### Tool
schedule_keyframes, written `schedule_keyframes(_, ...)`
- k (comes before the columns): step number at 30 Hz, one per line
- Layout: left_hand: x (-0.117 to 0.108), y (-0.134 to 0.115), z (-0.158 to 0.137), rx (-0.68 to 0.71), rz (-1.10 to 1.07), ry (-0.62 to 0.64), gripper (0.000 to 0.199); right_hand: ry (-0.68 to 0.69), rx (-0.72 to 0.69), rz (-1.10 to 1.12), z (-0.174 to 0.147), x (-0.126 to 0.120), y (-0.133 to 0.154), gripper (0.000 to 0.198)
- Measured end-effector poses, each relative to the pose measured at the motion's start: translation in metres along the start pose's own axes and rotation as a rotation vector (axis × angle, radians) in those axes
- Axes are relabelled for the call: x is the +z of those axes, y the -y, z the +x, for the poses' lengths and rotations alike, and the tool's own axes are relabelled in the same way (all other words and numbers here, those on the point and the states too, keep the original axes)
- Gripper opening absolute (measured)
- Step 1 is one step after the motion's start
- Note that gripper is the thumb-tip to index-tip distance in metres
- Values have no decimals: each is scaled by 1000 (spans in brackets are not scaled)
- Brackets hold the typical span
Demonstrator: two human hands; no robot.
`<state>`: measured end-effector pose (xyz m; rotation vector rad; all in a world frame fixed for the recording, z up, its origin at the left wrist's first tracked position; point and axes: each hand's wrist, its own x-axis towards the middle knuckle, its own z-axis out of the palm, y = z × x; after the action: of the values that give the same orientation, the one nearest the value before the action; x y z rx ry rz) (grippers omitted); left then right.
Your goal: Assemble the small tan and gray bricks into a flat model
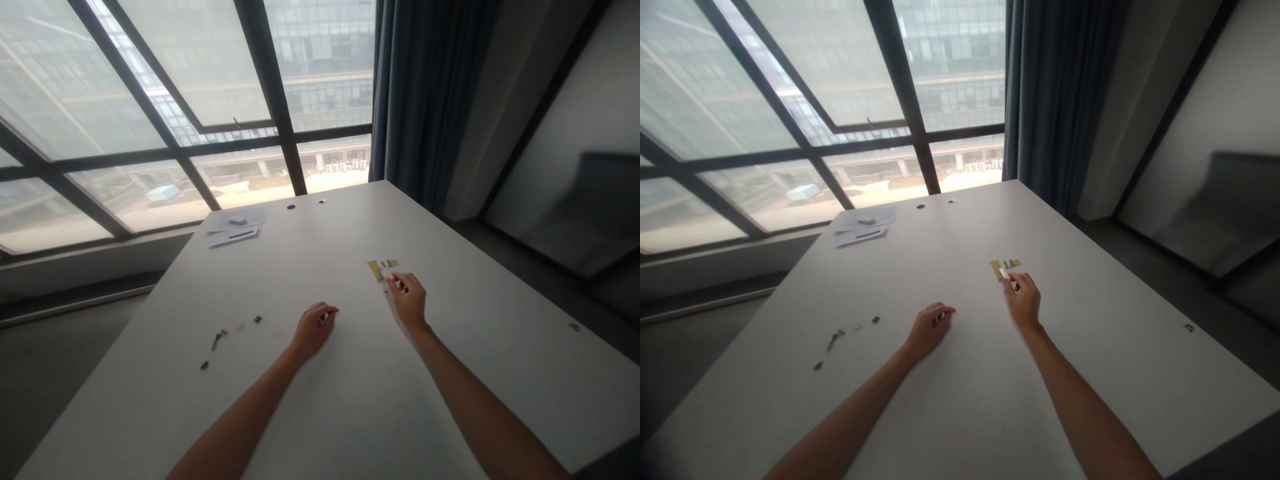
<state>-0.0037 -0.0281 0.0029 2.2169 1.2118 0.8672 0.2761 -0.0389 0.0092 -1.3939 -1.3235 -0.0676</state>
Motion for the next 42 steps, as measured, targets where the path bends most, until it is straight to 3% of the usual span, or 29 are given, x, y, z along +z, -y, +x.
schedule_keyframes(12, -1, -4, 0, 6, 13, 22, 21, 73, 164, -160, 5, -3, -32, 33)
schedule_keyframes(20, 1, -3, -1, -4, -8, 42, 21, 278, 306, -324, -3, 2, -37, 18)
schedule_keyframes(32, 1, -2, -1, 3, -21, 43, 21, 391, 296, -371, -2, -1, -35, 16)
schedule_keyframes(42, -1, -5, -1, -10, 2, 56, 22, 366, 266, -404, -4, 0, -35, 15)
